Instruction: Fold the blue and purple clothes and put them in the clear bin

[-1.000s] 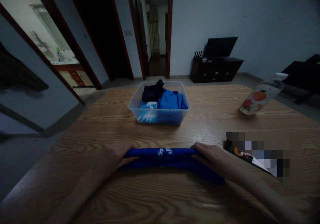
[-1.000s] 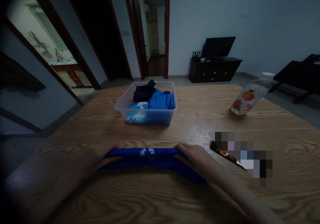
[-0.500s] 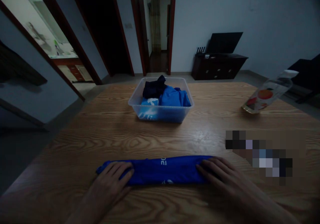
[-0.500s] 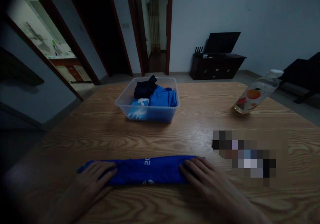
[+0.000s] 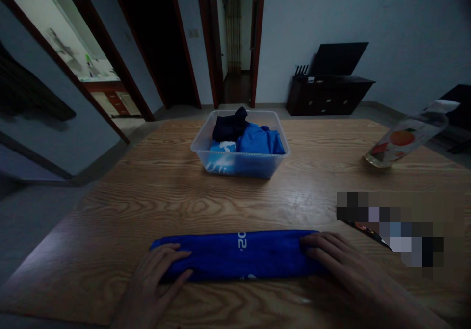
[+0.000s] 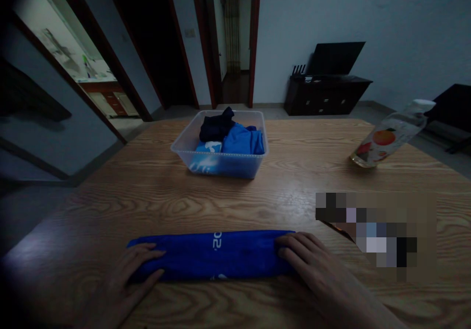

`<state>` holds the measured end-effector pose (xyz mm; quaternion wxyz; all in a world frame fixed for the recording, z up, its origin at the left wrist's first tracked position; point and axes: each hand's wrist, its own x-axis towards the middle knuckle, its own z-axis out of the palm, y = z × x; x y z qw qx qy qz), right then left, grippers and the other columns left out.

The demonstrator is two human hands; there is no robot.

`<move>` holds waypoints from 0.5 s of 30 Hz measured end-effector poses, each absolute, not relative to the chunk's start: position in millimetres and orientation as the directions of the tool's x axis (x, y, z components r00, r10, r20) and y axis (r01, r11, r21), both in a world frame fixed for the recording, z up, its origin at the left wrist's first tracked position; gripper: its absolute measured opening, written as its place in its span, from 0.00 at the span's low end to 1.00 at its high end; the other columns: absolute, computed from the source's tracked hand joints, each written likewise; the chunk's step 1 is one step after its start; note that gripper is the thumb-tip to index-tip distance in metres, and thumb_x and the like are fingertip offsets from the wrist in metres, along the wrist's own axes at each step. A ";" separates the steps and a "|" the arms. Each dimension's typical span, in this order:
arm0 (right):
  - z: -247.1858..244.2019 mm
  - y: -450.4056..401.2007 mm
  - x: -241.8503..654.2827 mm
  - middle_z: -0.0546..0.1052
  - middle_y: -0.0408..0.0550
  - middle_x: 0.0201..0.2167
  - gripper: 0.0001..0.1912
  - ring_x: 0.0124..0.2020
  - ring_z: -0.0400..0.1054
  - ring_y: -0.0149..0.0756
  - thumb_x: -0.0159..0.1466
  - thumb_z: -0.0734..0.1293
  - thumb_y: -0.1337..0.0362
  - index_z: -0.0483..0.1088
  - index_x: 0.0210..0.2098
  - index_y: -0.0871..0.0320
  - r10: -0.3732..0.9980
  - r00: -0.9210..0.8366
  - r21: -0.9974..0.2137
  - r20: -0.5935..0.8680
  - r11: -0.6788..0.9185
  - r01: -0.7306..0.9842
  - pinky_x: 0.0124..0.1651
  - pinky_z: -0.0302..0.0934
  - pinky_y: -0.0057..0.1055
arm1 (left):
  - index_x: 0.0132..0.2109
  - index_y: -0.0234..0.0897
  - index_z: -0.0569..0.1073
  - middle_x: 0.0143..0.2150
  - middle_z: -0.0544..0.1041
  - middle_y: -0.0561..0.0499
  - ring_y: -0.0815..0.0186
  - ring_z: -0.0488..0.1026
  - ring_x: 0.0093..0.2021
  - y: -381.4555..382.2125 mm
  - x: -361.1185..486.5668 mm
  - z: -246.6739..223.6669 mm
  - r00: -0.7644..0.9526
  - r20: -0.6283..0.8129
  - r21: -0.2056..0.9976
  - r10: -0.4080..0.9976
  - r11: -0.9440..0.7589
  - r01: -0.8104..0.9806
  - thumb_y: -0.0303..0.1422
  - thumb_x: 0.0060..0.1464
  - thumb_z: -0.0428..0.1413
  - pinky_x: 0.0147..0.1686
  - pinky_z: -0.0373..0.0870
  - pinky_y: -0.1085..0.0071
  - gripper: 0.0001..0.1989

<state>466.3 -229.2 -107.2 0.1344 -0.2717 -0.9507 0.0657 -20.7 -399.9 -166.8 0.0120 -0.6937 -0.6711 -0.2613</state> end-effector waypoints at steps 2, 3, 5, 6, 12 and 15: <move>-103.0 -232.9 466.1 0.81 0.51 0.60 0.14 0.59 0.77 0.47 0.74 0.69 0.64 0.77 0.58 0.49 0.576 -0.801 -0.337 0.163 0.795 0.504 0.60 0.74 0.44 | 0.49 0.49 0.81 0.55 0.85 0.50 0.55 0.84 0.55 -401.9 -21.9 -161.4 -0.059 0.367 0.379 0.928 -0.091 0.921 0.52 0.66 0.61 0.56 0.82 0.59 0.15; -98.8 -233.8 465.4 0.81 0.51 0.60 0.13 0.59 0.77 0.46 0.74 0.68 0.64 0.77 0.57 0.49 0.609 -0.785 -0.410 0.118 0.750 0.520 0.60 0.74 0.42 | 0.48 0.49 0.81 0.54 0.85 0.51 0.56 0.84 0.54 -403.1 -22.6 -158.3 -0.069 0.351 0.398 0.934 -0.082 0.914 0.51 0.67 0.61 0.55 0.83 0.60 0.14; -88.0 -232.4 463.2 0.82 0.51 0.56 0.11 0.55 0.78 0.44 0.75 0.68 0.59 0.77 0.54 0.50 0.683 -0.730 -0.516 0.038 0.639 0.571 0.57 0.76 0.39 | 0.51 0.49 0.79 0.54 0.85 0.53 0.58 0.85 0.53 -403.8 -22.8 -152.8 -0.097 0.314 0.414 0.944 -0.044 0.909 0.48 0.68 0.60 0.53 0.83 0.62 0.12; -82.8 -229.9 461.6 0.83 0.51 0.53 0.11 0.52 0.80 0.43 0.76 0.67 0.56 0.77 0.53 0.50 0.713 -0.701 -0.545 0.010 0.592 0.594 0.54 0.76 0.38 | 0.52 0.49 0.78 0.53 0.85 0.53 0.58 0.85 0.52 -402.8 -21.9 -150.9 -0.111 0.306 0.411 0.945 -0.026 0.911 0.47 0.69 0.59 0.52 0.84 0.62 0.12; -90.1 -209.2 446.9 0.84 0.49 0.40 0.16 0.38 0.80 0.42 0.78 0.62 0.50 0.77 0.48 0.52 0.780 -0.626 -0.528 0.002 0.532 0.662 0.41 0.76 0.36 | 0.43 0.44 0.74 0.39 0.81 0.50 0.54 0.82 0.41 -385.5 -3.5 -146.1 -0.179 0.386 0.269 0.905 0.075 0.960 0.41 0.70 0.54 0.42 0.80 0.56 0.09; -110.8 -208.4 442.0 0.84 0.53 0.47 0.18 0.45 0.81 0.48 0.79 0.62 0.50 0.76 0.55 0.54 0.760 -0.612 -0.329 0.219 0.648 0.686 0.48 0.76 0.45 | 0.52 0.40 0.74 0.48 0.82 0.45 0.51 0.80 0.49 -379.7 12.8 -131.5 -0.133 0.443 0.156 0.887 0.070 0.985 0.38 0.71 0.51 0.53 0.76 0.51 0.11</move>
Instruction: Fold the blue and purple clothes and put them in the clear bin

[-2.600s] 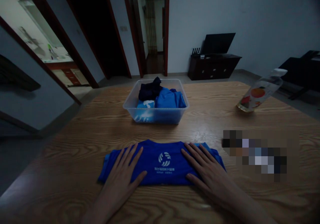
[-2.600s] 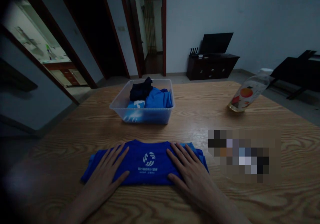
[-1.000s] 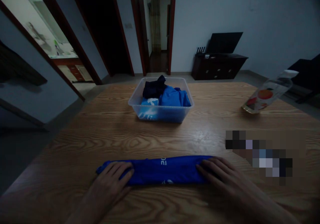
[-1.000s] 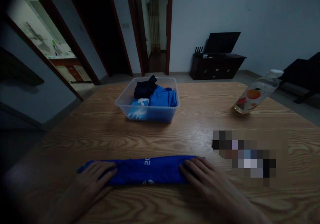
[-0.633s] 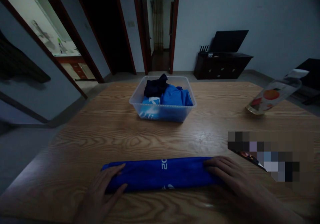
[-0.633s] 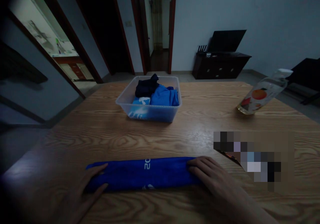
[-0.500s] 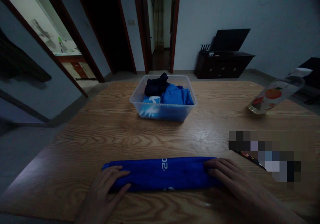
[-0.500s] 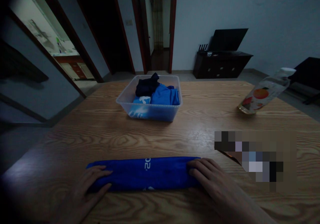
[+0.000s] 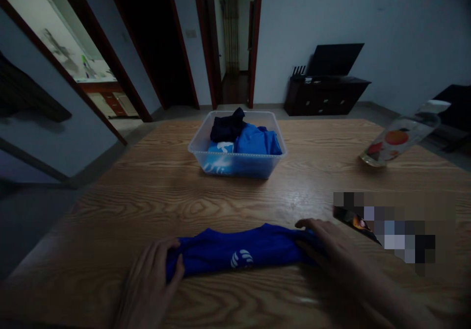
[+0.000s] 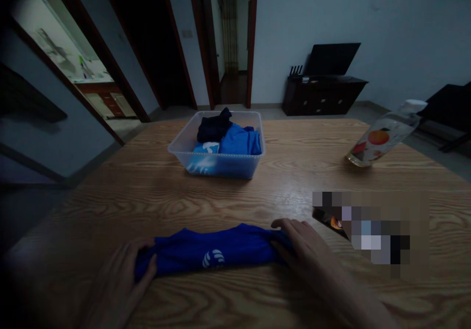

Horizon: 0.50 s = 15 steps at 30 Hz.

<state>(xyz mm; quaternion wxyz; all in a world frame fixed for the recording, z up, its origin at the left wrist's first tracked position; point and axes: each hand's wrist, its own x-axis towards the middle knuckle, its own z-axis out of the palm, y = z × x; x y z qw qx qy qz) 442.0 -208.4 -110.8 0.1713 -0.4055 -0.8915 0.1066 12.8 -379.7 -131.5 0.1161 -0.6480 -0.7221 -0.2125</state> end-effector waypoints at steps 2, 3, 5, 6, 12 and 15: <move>-118.5 -212.3 440.6 0.83 0.56 0.53 0.21 0.51 0.80 0.52 0.79 0.62 0.49 0.73 0.62 0.54 0.711 -0.617 -0.179 0.337 0.692 0.700 0.55 0.74 0.51 | 0.63 0.40 0.72 0.60 0.80 0.44 0.53 0.76 0.61 -374.7 30.3 -118.7 -0.011 0.472 0.090 0.881 -0.036 0.995 0.31 0.71 0.47 0.66 0.68 0.51 0.18; -119.4 -215.2 440.0 0.82 0.57 0.57 0.22 0.54 0.79 0.53 0.79 0.62 0.50 0.72 0.64 0.54 0.690 -0.622 -0.128 0.371 0.701 0.702 0.58 0.73 0.53 | 0.67 0.41 0.70 0.65 0.78 0.47 0.56 0.72 0.67 -371.0 41.4 -113.8 0.063 0.474 0.063 0.878 -0.105 0.992 0.27 0.71 0.46 0.71 0.62 0.53 0.22; -116.4 -223.0 438.4 0.77 0.58 0.64 0.24 0.62 0.74 0.54 0.79 0.62 0.52 0.69 0.69 0.55 0.654 -0.643 -0.056 0.398 0.717 0.695 0.64 0.69 0.55 | 0.72 0.42 0.68 0.71 0.74 0.52 0.61 0.66 0.73 -361.3 66.5 -110.4 0.210 0.453 0.008 0.866 -0.239 0.971 0.25 0.70 0.47 0.74 0.58 0.60 0.27; -113.6 -227.8 437.3 0.74 0.58 0.68 0.25 0.67 0.70 0.55 0.79 0.62 0.54 0.67 0.71 0.55 0.630 -0.661 -0.018 0.408 0.729 0.684 0.68 0.66 0.56 | 0.73 0.42 0.67 0.73 0.72 0.53 0.61 0.64 0.74 -355.9 79.1 -112.3 0.274 0.426 -0.021 0.862 -0.293 0.956 0.27 0.71 0.49 0.73 0.59 0.61 0.27; -109.4 -255.9 433.8 0.62 0.50 0.78 0.33 0.79 0.54 0.52 0.78 0.62 0.60 0.53 0.80 0.53 0.496 -0.821 0.074 0.281 0.842 0.534 0.75 0.61 0.53 | 0.79 0.34 0.58 0.78 0.66 0.44 0.52 0.66 0.75 -337.7 108.3 -138.5 0.411 0.348 -0.099 0.843 -0.403 0.910 0.48 0.72 0.55 0.67 0.70 0.57 0.38; -116.5 -256.9 441.3 0.64 0.50 0.77 0.38 0.78 0.58 0.49 0.78 0.64 0.55 0.48 0.81 0.55 0.566 -0.792 0.031 0.228 0.809 0.587 0.74 0.64 0.50 | 0.80 0.40 0.56 0.78 0.65 0.47 0.53 0.64 0.76 -341.9 86.3 -141.4 0.406 0.341 -0.083 0.848 -0.402 0.912 0.50 0.71 0.56 0.70 0.65 0.58 0.39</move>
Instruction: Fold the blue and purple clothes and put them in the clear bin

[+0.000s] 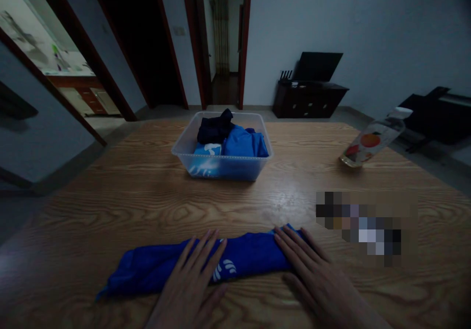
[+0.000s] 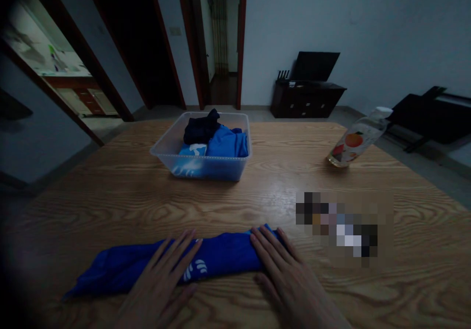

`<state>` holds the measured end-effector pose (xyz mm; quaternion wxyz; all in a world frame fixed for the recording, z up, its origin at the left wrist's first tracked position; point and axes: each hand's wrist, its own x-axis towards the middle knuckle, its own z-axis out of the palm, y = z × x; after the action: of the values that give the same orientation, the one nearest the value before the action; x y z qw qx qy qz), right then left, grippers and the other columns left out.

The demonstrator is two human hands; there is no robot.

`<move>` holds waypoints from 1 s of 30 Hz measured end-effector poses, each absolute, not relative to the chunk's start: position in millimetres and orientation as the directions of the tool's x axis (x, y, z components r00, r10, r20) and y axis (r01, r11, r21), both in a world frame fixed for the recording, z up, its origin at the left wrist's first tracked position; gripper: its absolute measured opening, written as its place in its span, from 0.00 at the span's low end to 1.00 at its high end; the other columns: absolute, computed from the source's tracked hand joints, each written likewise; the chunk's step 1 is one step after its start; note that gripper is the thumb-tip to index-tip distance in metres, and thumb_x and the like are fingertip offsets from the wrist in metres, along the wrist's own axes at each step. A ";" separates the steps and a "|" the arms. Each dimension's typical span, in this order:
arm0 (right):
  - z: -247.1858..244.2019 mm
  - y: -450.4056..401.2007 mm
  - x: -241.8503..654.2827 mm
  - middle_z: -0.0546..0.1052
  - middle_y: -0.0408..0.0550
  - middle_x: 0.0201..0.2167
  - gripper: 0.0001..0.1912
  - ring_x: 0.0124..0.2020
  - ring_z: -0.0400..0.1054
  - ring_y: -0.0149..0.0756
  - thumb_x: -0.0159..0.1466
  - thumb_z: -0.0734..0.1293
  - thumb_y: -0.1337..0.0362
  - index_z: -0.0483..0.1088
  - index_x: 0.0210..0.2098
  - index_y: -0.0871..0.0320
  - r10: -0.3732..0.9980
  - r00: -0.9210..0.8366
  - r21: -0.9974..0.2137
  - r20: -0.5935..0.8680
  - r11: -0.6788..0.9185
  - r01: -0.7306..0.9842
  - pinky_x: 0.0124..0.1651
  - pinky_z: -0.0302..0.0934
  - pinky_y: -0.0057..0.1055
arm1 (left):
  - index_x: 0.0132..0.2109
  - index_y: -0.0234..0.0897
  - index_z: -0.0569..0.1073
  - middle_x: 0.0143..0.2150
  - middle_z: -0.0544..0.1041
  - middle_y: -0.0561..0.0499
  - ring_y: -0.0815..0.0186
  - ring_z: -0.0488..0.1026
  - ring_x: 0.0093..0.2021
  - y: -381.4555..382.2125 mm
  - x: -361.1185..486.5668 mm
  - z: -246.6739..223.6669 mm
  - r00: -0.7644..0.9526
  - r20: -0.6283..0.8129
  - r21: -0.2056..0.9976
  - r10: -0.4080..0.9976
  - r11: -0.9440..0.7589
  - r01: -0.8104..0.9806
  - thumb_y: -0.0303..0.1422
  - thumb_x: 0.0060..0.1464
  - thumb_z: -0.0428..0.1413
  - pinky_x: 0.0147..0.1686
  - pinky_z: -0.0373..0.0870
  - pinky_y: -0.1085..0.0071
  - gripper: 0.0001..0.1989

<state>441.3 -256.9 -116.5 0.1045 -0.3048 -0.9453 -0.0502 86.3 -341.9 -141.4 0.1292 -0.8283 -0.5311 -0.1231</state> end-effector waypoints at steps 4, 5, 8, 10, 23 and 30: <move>-118.7 -251.8 454.5 0.61 0.48 0.78 0.38 0.79 0.55 0.49 0.79 0.64 0.57 0.45 0.82 0.54 0.606 -0.774 0.013 0.183 0.786 0.618 0.75 0.62 0.52 | 0.81 0.43 0.55 0.77 0.67 0.49 0.56 0.63 0.77 -352.3 35.0 -147.0 0.332 0.338 -0.107 0.881 -0.314 0.943 0.45 0.73 0.53 0.79 0.44 0.56 0.36; -117.7 -251.4 455.7 0.61 0.48 0.79 0.39 0.79 0.54 0.50 0.78 0.64 0.56 0.46 0.82 0.53 0.607 -0.773 0.010 0.183 0.786 0.619 0.76 0.62 0.52 | 0.81 0.42 0.54 0.77 0.68 0.49 0.55 0.64 0.76 -354.9 21.5 -150.0 0.309 0.344 -0.104 0.887 -0.291 0.951 0.44 0.73 0.53 0.80 0.40 0.55 0.36; -114.9 -254.1 450.0 0.61 0.49 0.79 0.36 0.80 0.52 0.51 0.78 0.65 0.59 0.51 0.81 0.54 0.581 -0.774 0.002 0.251 0.799 0.601 0.76 0.60 0.52 | 0.82 0.44 0.52 0.76 0.69 0.47 0.52 0.65 0.76 -362.0 -9.8 -158.3 0.223 0.380 -0.068 0.898 -0.213 0.975 0.42 0.73 0.51 0.79 0.43 0.49 0.36; -114.2 -258.8 439.2 0.67 0.50 0.76 0.31 0.78 0.57 0.49 0.78 0.62 0.65 0.56 0.79 0.55 0.514 -0.793 -0.017 0.326 0.842 0.539 0.76 0.60 0.50 | 0.82 0.46 0.50 0.76 0.69 0.45 0.49 0.66 0.75 -365.2 -15.8 -160.1 0.166 0.392 -0.021 0.905 -0.171 0.985 0.41 0.73 0.50 0.77 0.51 0.45 0.36; -115.9 -284.5 386.3 0.80 0.41 0.26 0.07 0.26 0.74 0.34 0.79 0.61 0.65 0.69 0.45 0.53 0.504 -0.743 -0.398 0.440 0.852 0.342 0.35 0.67 0.30 | 0.71 0.52 0.70 0.67 0.79 0.49 0.51 0.78 0.64 -332.9 58.0 -152.6 0.171 0.319 0.176 0.932 -0.236 0.956 0.48 0.70 0.60 0.63 0.77 0.51 0.27; -122.5 -284.5 392.6 0.86 0.50 0.48 0.28 0.45 0.82 0.48 0.74 0.68 0.60 0.62 0.70 0.49 0.546 -0.756 -0.322 0.361 0.834 0.449 0.53 0.75 0.40 | 0.61 0.48 0.79 0.57 0.84 0.47 0.48 0.82 0.57 -323.8 59.7 -133.7 0.218 0.153 0.320 0.964 -0.257 0.912 0.54 0.59 0.68 0.57 0.81 0.54 0.28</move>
<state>392.6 -284.5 -122.5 0.2249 -0.2673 -0.9307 0.1081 59.7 -323.8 -133.7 -0.0806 -0.7761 -0.6043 -0.1615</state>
